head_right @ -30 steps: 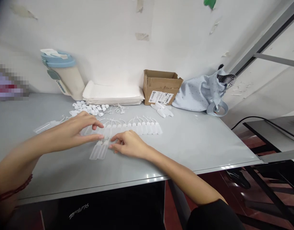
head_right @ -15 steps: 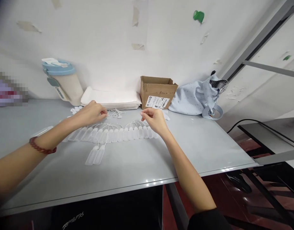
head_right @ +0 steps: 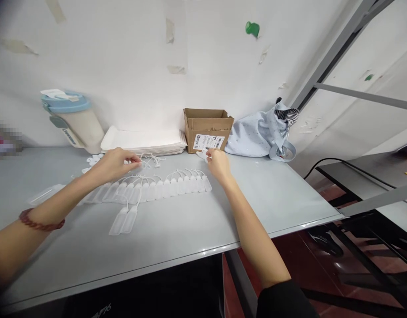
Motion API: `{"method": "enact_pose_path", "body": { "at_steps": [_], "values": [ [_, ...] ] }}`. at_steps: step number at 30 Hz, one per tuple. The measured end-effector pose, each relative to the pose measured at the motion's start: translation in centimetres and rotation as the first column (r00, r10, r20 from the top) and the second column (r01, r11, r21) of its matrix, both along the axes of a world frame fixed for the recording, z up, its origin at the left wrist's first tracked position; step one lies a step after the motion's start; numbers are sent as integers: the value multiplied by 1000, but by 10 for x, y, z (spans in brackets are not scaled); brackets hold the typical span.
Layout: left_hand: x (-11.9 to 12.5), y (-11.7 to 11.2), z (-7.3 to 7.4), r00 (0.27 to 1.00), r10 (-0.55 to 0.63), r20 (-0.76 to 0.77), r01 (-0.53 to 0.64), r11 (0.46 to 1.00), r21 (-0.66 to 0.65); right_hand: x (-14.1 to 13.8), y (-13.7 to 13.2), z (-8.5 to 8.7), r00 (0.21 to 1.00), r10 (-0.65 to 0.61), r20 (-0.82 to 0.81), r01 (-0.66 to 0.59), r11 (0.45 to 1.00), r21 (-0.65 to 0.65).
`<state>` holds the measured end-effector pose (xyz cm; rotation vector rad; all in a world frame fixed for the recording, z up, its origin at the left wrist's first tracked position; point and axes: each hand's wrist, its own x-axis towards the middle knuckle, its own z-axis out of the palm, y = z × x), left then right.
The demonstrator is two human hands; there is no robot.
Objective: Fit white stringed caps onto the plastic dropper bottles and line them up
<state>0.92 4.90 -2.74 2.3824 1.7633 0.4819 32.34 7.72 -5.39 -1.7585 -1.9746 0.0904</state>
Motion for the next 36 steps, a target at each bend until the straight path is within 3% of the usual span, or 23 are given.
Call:
{"method": "enact_pose_path", "body": {
  "at_steps": [6, 17, 24, 27, 29, 31, 34, 36],
  "values": [
    [-14, -25, -5, 958, 27, 285, -66, 989, 129, -4, -2, -5, 991, -1, 135, 9, 998, -58],
    [-20, -29, -20, 928, 36, 371, -115, 974, 194, -6, 4, -12, 973, -28, 229, 54, 993, -108],
    [-15, -34, -15, 901, 65, 428, -161, 968, 193, -5, 2, -3, 990, -18, 139, 21, 1000, -22],
    [-10, -38, -12, 889, 41, 456, -148, 968, 202, -12, -7, 6, 990, 31, -139, -14, 992, 124],
    [-5, -41, -10, 873, 39, 485, -139, 975, 173, -21, -17, 11, 900, 94, -426, -10, 980, 196],
    [1, -45, -8, 858, 40, 512, -121, 985, 126, -34, -29, 16, 721, 168, -672, -70, 983, 170],
    [10, -52, -5, 839, 28, 544, -70, 996, 56, -54, -50, 18, 400, 207, -893, -366, 929, 51],
    [15, -57, -3, 819, 12, 573, -32, 999, 25, -66, -61, 18, 287, 177, -941, -497, 868, 12]
  ]
}}
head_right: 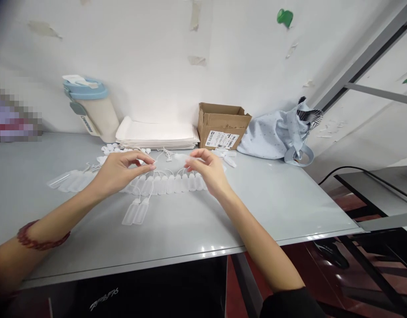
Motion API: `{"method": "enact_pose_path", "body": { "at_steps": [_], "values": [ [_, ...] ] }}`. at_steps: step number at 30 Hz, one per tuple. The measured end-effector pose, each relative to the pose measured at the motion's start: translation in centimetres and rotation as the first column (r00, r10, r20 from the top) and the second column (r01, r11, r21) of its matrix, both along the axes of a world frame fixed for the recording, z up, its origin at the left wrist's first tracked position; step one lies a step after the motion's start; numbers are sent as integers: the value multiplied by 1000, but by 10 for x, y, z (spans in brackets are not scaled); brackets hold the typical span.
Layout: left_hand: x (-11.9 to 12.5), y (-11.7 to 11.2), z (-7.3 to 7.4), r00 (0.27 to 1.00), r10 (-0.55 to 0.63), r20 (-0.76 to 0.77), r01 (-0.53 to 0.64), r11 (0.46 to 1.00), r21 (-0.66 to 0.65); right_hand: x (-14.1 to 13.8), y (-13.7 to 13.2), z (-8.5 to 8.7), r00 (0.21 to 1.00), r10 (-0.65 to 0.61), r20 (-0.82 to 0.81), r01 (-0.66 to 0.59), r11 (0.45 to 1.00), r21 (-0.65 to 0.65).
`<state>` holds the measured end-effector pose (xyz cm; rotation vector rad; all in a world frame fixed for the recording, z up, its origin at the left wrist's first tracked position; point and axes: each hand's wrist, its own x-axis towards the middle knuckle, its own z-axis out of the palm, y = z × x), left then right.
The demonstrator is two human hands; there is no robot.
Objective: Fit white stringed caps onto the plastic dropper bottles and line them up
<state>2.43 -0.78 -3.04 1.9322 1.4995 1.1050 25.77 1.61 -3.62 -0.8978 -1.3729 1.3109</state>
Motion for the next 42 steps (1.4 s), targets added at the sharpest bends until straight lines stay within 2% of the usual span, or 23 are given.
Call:
{"method": "enact_pose_path", "body": {
  "at_steps": [4, 10, 13, 19, 28, 37, 42],
  "values": [
    [8, -7, 2, 992, -35, 120, 37, 999, -17, -14, -14, -3, 989, 144, -32, -147, 985, -88],
    [16, -13, 1, 954, 5, 301, 17, 997, -70, -19, -21, -4, 983, 182, -29, -184, 976, -117],
    [18, -16, 2, 951, 4, 309, 24, 996, -86, -19, -22, -5, 981, 190, -31, -193, 975, -111],
    [19, -21, 6, 968, -34, 248, 45, 998, -37, -21, -22, -5, 982, 187, -13, -187, 976, -111],
    [20, -21, 8, 958, 21, 288, 9, 995, -104, -22, -24, -4, 981, 196, 7, -194, 975, -111],
    [16, -18, 6, 941, -73, 330, 121, 984, -130, -23, -27, -6, 968, 224, 109, -220, 975, -41],
    [14, -17, 5, 942, -93, 323, 144, 980, -137, -25, -29, -9, 963, 212, 166, -217, 976, 12]
  ]
}}
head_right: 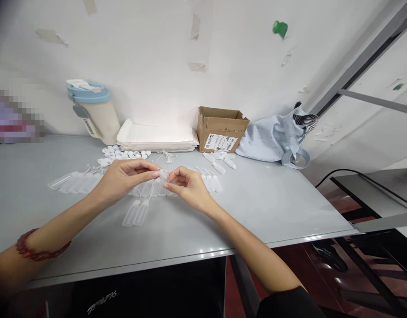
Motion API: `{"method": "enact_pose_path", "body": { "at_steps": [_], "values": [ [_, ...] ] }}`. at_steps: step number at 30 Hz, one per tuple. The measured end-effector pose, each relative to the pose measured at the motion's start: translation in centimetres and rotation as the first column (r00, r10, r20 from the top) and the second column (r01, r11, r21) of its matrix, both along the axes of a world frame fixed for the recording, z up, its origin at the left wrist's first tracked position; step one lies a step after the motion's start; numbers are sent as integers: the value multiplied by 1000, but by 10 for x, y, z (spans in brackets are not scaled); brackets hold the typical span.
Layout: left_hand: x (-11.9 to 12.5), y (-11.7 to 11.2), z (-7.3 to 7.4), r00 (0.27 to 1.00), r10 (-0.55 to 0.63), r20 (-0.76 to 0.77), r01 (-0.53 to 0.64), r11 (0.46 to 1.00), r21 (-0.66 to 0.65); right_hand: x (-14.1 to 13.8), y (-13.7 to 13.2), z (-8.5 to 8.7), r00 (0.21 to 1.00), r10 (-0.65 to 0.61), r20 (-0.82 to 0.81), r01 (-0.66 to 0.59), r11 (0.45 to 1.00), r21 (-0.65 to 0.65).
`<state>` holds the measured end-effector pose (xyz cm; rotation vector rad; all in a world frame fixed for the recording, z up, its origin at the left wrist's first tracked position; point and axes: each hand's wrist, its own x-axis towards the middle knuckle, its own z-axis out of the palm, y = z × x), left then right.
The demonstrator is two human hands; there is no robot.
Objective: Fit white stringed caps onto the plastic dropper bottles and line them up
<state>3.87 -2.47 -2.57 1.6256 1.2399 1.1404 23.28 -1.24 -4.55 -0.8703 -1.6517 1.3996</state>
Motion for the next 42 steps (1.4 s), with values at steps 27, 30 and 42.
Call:
{"method": "enact_pose_path", "body": {
  "at_steps": [27, 30, 42],
  "values": [
    [-1, 2, -3, 996, -69, 58, 74, 992, -98, -7, -6, -10, 999, -45, 22, 42, 995, 94],
    [0, 2, 0, 994, -82, 77, 91, 988, -122, -7, -6, -11, 999, -32, 27, 29, 996, 84],
    [2, -7, -2, 940, -7, -341, 84, 973, 214, -11, -8, -10, 999, -49, 2, 48, 994, -101]
  ]
}}
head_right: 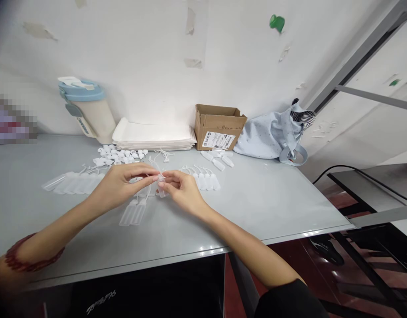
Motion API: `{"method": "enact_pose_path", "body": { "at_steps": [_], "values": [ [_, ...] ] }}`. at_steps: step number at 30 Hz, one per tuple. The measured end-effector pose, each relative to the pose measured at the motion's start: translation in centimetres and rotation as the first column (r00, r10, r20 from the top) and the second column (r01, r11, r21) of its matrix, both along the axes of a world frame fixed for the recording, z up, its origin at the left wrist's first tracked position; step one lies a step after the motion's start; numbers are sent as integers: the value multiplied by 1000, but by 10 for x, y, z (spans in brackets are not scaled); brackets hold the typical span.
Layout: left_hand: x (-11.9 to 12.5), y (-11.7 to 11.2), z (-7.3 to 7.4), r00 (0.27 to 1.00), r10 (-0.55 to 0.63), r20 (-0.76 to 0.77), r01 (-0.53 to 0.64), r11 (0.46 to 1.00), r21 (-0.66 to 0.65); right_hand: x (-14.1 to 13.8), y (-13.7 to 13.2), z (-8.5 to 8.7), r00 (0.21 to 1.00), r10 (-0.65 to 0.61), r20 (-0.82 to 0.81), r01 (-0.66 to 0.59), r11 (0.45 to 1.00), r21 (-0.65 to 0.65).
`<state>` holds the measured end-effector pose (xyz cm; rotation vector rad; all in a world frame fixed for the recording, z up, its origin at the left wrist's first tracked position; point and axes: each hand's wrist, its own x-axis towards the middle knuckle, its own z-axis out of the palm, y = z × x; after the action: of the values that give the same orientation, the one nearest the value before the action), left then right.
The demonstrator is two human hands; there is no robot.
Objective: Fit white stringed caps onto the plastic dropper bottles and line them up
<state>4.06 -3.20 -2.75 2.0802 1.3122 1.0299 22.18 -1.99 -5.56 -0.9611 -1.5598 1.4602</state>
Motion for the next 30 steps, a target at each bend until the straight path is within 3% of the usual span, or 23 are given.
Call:
{"method": "enact_pose_path", "body": {
  "at_steps": [6, 9, 13, 20, 24, 30],
  "values": [
    [-1, -8, -6, 980, 0, -201, 46, 974, 223, -3, -4, 4, 995, -38, -95, 27, 993, -113],
    [-3, -10, -6, 960, -45, -275, 120, 958, 262, -4, -6, 6, 991, -74, -108, 58, 987, -149],
    [-4, -12, -5, 927, -119, -356, 189, 967, 169, -3, -7, 7, 987, -85, -139, 56, 979, -197],
    [-4, -15, -7, 912, -100, -398, 178, 970, 165, -5, -9, 10, 994, -47, -96, 25, 976, -215],
    [-10, -18, -6, 900, -140, -413, 180, 982, 59, -6, -12, 13, 999, -16, 47, 24, 983, -180],
    [-12, -24, -5, 862, -251, -440, 222, 968, -118, -5, -12, 13, 958, 138, 253, -87, 976, -202]
  ]
}}
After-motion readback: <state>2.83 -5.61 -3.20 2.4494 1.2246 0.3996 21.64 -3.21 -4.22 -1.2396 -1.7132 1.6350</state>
